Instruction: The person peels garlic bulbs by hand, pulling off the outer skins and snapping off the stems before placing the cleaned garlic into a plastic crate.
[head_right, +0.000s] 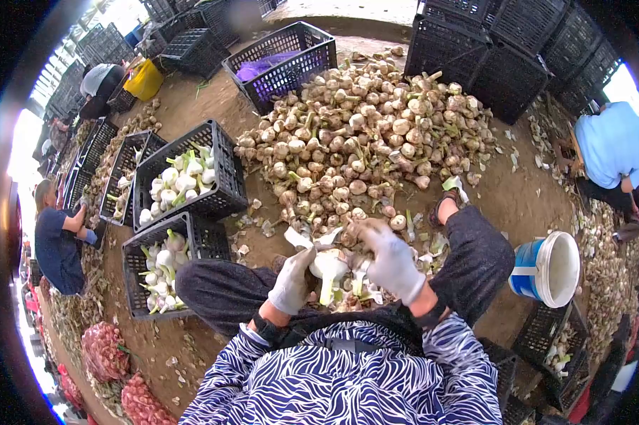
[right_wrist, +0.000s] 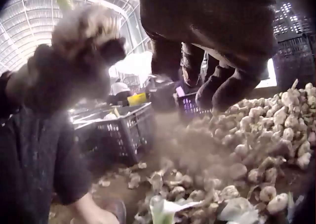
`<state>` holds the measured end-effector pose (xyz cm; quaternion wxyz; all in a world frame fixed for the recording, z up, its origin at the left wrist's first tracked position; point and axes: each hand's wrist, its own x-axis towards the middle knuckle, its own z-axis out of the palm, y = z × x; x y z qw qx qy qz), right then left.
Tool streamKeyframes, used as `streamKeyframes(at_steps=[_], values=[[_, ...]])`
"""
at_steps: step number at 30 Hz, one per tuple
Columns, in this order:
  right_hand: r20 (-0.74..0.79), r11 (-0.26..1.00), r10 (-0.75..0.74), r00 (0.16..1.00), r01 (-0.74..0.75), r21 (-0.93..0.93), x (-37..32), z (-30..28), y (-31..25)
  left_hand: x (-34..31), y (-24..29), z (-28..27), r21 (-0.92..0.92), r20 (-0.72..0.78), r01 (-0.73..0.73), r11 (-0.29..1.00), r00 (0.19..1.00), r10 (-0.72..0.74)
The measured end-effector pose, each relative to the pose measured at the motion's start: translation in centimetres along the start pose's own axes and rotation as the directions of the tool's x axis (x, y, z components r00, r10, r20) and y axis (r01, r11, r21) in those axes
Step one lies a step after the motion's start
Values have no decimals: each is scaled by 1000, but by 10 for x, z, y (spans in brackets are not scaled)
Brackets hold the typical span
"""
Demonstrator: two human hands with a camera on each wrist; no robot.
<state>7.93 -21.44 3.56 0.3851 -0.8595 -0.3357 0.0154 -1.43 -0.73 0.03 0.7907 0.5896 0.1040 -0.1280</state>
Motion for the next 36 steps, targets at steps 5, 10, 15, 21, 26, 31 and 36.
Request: streamKeyframes(at_steps=[5,10,15,21,26,31,36], values=[[-101,955,-293,951,285,-80,-10,8,-46,7,4,7,26,2,-138,990,990,138],[-168,954,-291,942,298,18,-11,11,-37,13,-12,2,-138,-227,46,989,971,-77],[-144,993,-51,988,66,101,-11,14,-34,11,-15,13,-518,-228,168,839,918,-324],[-42,992,-21,999,26,126,-11,21,-40,23,-28,8,-207,-366,136,969,908,-206],[-126,903,153,980,-87,421,-10,38,-22,30,-35,9,-27,-404,-66,997,913,50],[-103,662,407,907,-215,718,-11,32,-7,37,-44,10,7,-425,69,998,903,-60],[-140,535,522,842,-195,822,-10,20,15,46,-74,-7,747,-308,169,643,945,110]])
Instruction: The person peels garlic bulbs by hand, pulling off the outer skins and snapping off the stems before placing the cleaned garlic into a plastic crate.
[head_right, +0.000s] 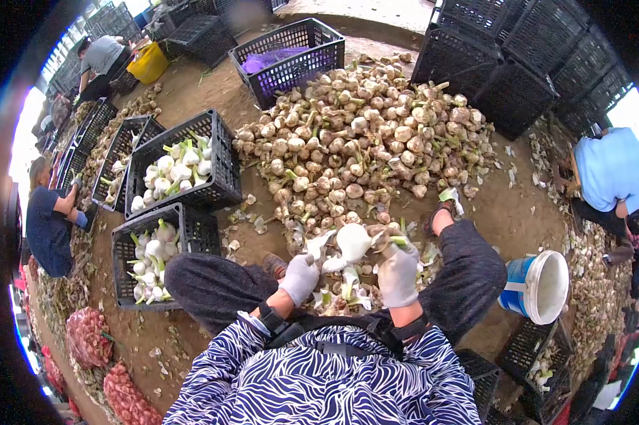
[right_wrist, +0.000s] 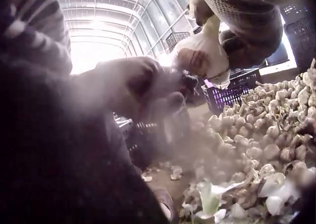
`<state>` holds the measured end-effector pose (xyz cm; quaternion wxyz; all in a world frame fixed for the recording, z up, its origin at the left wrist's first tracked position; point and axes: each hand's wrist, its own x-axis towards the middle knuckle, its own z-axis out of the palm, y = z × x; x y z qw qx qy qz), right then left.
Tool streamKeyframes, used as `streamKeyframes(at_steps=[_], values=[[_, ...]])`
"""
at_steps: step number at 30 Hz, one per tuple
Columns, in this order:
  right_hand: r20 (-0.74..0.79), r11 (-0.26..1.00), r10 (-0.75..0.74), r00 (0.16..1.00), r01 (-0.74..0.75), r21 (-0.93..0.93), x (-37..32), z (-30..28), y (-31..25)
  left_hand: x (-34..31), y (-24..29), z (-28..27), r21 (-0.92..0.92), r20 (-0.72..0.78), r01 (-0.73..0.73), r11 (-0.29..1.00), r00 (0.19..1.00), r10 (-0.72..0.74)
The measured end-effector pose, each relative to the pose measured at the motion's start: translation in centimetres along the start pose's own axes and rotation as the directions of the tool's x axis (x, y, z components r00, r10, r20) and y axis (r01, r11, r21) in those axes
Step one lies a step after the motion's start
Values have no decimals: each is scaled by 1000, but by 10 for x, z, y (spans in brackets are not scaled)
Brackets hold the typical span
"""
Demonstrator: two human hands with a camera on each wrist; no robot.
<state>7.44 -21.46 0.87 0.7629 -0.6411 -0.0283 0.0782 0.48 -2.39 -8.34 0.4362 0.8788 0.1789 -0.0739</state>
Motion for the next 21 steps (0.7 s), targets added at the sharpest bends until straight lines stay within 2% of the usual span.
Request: streamKeyframes(at_steps=[2,3,4,5,7,8,9,11,13,14,16,18,19,20,21], values=[[27,955,-91,996,95,-280,7,-21,14,-2,-3,3,0,93,39,999,995,-39],[14,993,63,998,-64,96,6,-13,0,-2,-5,4,4,141,58,998,988,-58],[0,865,215,977,-190,464,6,-5,-14,5,-11,6,-108,291,257,960,932,-217],[15,830,238,971,-212,516,7,-11,-11,6,-15,12,-303,310,368,879,910,-274],[62,744,284,957,-260,615,12,-15,-6,1,8,-4,-629,375,528,570,849,-373],[122,680,306,944,-306,666,8,-15,-12,-4,22,-18,-697,400,543,468,837,-374],[168,683,265,950,-308,662,7,-17,-9,-5,21,-20,-806,404,489,332,866,-295],[253,693,180,951,-305,654,5,-23,-2,0,7,-24,-723,691,683,-107,717,-88],[197,757,165,966,-252,603,3,-23,3,-18,44,-37,-759,651,647,73,758,38],[171,786,154,973,-226,575,3,-20,4,-22,52,-41,-743,663,664,82,715,221],[91,902,132,987,-158,401,-2,-11,-10,-29,73,-48,-768,640,605,209,724,256],[160,813,189,969,-245,528,-3,-15,-13,-27,81,-46,-758,650,562,332,696,304],[196,759,211,958,-287,584,-3,-16,-14,-27,81,-45,-752,654,567,335,702,281],[227,638,231,946,-323,699,1,-19,-6,-27,80,-43,-747,659,572,339,707,257],[264,611,219,939,-343,714,3,-20,-4,-26,78,-41,-739,664,578,344,710,233]])
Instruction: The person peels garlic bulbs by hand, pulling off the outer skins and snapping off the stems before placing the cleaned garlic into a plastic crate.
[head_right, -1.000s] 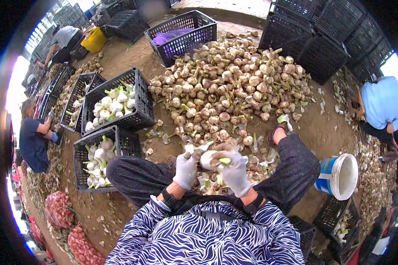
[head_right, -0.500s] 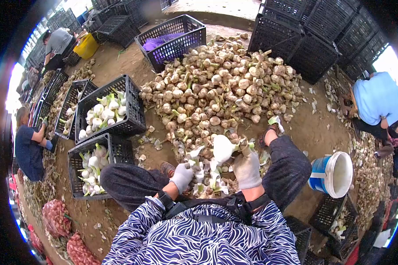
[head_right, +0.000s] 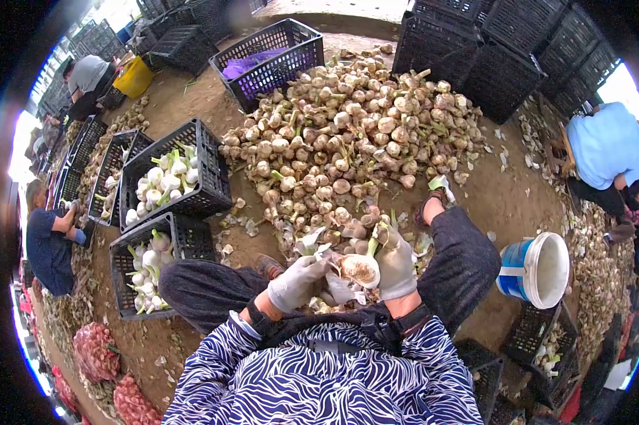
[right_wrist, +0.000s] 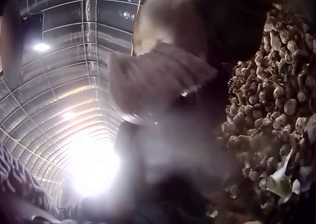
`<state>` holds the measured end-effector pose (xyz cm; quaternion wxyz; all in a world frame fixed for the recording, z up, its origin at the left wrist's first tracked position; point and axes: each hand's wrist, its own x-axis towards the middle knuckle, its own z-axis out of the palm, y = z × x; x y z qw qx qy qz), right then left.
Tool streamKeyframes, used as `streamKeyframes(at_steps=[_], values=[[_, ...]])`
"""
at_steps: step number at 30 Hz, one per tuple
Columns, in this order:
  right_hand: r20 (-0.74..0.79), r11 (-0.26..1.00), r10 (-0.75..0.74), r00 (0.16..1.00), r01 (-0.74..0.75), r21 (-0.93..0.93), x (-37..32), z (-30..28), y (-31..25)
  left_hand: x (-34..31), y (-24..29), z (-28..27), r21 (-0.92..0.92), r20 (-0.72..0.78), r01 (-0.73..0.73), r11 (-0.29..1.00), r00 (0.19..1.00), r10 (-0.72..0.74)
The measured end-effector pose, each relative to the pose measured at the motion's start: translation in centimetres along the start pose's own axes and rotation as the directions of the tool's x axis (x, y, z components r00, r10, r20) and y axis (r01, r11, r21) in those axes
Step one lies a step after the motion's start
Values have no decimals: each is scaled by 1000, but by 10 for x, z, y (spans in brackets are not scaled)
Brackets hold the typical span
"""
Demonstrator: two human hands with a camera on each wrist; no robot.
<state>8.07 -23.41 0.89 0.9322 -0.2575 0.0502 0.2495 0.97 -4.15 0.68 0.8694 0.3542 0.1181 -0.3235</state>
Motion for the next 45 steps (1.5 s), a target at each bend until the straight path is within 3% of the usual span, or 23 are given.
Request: streamKeyframes(at_steps=[2,4,8,13,16,18,19,21,23,24,26,27,29,30,32,35,36,38,39,40,42,44,45], values=[[65,997,38,997,-42,60,2,-3,-1,2,-4,-3,236,-122,-22,971,991,52],[-56,998,15,998,-18,-57,0,-2,1,-4,4,13,447,-173,-69,892,972,162],[-31,990,27,999,-32,-141,-1,11,0,-3,2,6,505,-236,-79,859,945,226],[-122,965,-11,992,-21,-262,14,24,-10,-10,-5,32,470,-271,-400,787,783,560],[-144,962,-26,989,-15,-274,40,19,-32,-26,13,46,786,324,-613,74,512,795],[-161,927,-82,984,16,-374,60,16,-49,-29,16,53,729,530,-684,2,567,631],[-150,889,-100,984,21,-457,69,21,-57,-28,11,49,818,533,-573,-43,729,430],[-115,837,-140,983,55,-544,82,42,-69,-19,9,42,923,357,-341,-180,932,64],[-145,843,-128,981,31,-536,97,53,-74,-8,12,38,936,40,-106,-335,979,-199],[-160,849,-111,981,10,-528,105,56,-73,-4,9,29,942,83,-87,-324,996,-27],[23,637,-232,972,170,-752,129,25,-66,-6,0,8,954,125,-22,-299,936,329],[139,471,-294,946,270,-840,138,11,-62,-1,11,11,977,-24,85,-197,956,292],[63,643,-228,972,199,-739,130,36,-48,11,26,13,970,-212,148,193,904,372],[-88,853,-66,994,11,-522,124,52,-40,26,17,-1,922,-228,8,387,818,527],[38,865,-46,998,59,-498,126,39,-13,54,3,-25,750,-221,-314,582,710,668],[48,797,218,975,-149,-585,113,60,13,33,26,-3,139,-327,-426,894,832,447],[71,836,208,976,-139,-531,113,72,18,29,23,-6,-23,-360,-406,914,856,371],[106,903,176,979,-118,-413,117,92,30,16,21,-21,-158,-473,-593,790,747,467],[239,876,229,944,-92,-473,139,62,30,4,25,-38,-77,-517,-695,715,641,568],[181,838,198,963,-71,-542,132,81,26,-9,30,-56,8,-544,-776,630,525,654],[165,808,159,973,-32,-588,131,96,17,-63,54,-74,-235,-605,-855,462,501,619],[129,812,114,985,-18,-584,139,82,12,-95,66,-127,27,-702,-940,341,225,675],[150,832,94,984,5,-554,141,78,5,-123,80,-121,-36,-618,-954,298,256,744]])
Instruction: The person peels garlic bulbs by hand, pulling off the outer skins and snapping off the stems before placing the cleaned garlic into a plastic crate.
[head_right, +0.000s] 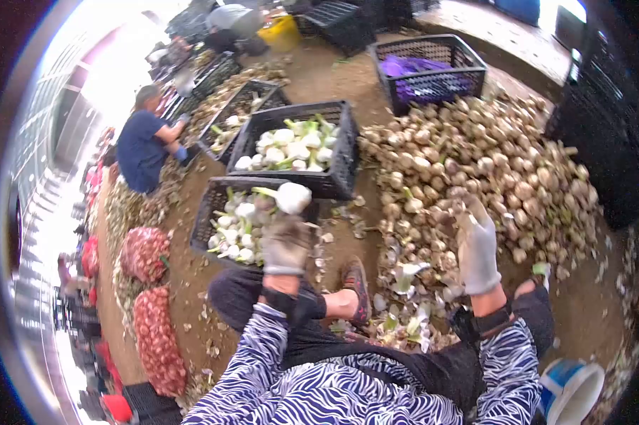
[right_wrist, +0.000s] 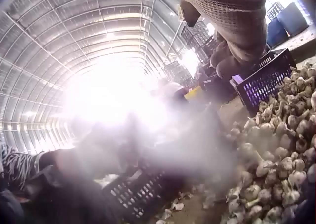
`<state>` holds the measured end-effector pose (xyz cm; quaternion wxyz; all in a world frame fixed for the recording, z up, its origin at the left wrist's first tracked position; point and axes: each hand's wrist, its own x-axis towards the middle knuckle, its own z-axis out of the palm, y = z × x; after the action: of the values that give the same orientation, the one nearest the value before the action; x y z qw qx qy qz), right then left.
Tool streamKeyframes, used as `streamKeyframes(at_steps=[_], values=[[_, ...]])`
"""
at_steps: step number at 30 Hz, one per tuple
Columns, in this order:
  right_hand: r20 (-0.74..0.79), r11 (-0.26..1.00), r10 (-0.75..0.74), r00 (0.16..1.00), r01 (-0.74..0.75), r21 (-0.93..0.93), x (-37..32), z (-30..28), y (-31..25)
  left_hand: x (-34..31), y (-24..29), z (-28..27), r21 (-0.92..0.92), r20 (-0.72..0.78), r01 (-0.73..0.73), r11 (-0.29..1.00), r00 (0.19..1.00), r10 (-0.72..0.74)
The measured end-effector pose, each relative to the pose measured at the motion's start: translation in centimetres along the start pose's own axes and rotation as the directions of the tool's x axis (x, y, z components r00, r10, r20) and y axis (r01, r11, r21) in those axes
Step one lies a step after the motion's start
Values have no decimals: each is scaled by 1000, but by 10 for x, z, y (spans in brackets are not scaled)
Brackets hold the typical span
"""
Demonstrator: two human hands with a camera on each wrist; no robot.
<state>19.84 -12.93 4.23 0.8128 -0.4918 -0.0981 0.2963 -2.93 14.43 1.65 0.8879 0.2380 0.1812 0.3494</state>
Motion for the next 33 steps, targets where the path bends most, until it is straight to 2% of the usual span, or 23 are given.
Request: streamKeyframes(at_steps=[1,3,6,7,8,9,10,11,13,14,15,17,18,19,20,23,25,26,27,29,30,32,33], values=[[12,999,-28,1000,27,33,1,-5,-2,14,16,-21,-210,-43,-140,968,990,134],[-147,998,-61,987,62,0,7,-24,-4,52,49,-74,-195,-511,-434,880,811,286],[-242,993,-111,964,118,15,1,-23,-38,64,29,-89,-234,-610,-392,890,772,180],[-69,874,-330,941,277,-400,1,-45,-43,63,4,-83,-237,-595,-315,919,795,119],[9,569,-525,851,360,-739,-5,-64,-44,60,-17,-86,-216,-391,-173,961,917,77],[154,144,-632,759,311,-940,-12,-46,-64,59,-45,-88,-174,-167,-15,985,986,-14],[72,291,-652,755,337,-896,-11,-50,-71,54,-73,-43,16,-557,89,996,828,-65],[-11,419,-667,745,364,-832,-13,-59,-78,57,-103,-73,169,-346,269,948,917,-198],[32,224,-778,627,325,-919,-22,-69,-95,32,-164,-51,600,-311,398,694,915,-256],[8,231,-793,609,312,-922,-26,-76,-103,21,-188,-43,705,-326,446,552,894,-307],[-80,344,-786,612,326,-881,-33,-84,-109,19,-225,-66,793,-166,297,532,945,-281],[-283,621,-718,636,401,-673,-42,-100,-118,1,-266,-38,987,46,21,159,913,-405],[-351,704,-677,648,429,-567,-47,-106,-122,-8,-281,-18,980,196,-190,56,879,-435],[-402,759,-638,657,449,-471,-52,-112,-126,-7,-309,-24,961,253,-273,34,826,-504],[-448,799,-599,664,457,-391,-57,-122,-131,-13,-344,6,845,367,-527,-94,698,-615],[-506,853,-518,690,466,-236,-70,-128,-135,-18,-414,20,654,399,-741,-155,512,-761],[-532,872,-472,703,461,-165,-77,-135,-138,-24,-454,27,451,137,-852,-266,360,-923],[-542,879,-450,709,457,-132,-79,-136,-138,-30,-462,27,356,145,-912,-203,269,-952],[-548,884,-432,716,458,-99,-82,-137,-138,-33,-470,42,378,-92,-886,-267,251,-964],[-554,889,-398,732,455,-38,-86,-138,-139,-31,-479,32,386,-21,-884,-263,277,-961],[-554,896,-393,734,440,-53,-87,-140,-139,-28,-478,23,543,36,-803,-245,314,-949],[-535,911,-410,738,351,-214,-90,-146,-136,-17,-466,9,797,134,-584,-153,419,-898],[-524,902,-420,741,279,-329,-93,-150,-134,-11,-452,9,955,138,-297,16,394,-909]])
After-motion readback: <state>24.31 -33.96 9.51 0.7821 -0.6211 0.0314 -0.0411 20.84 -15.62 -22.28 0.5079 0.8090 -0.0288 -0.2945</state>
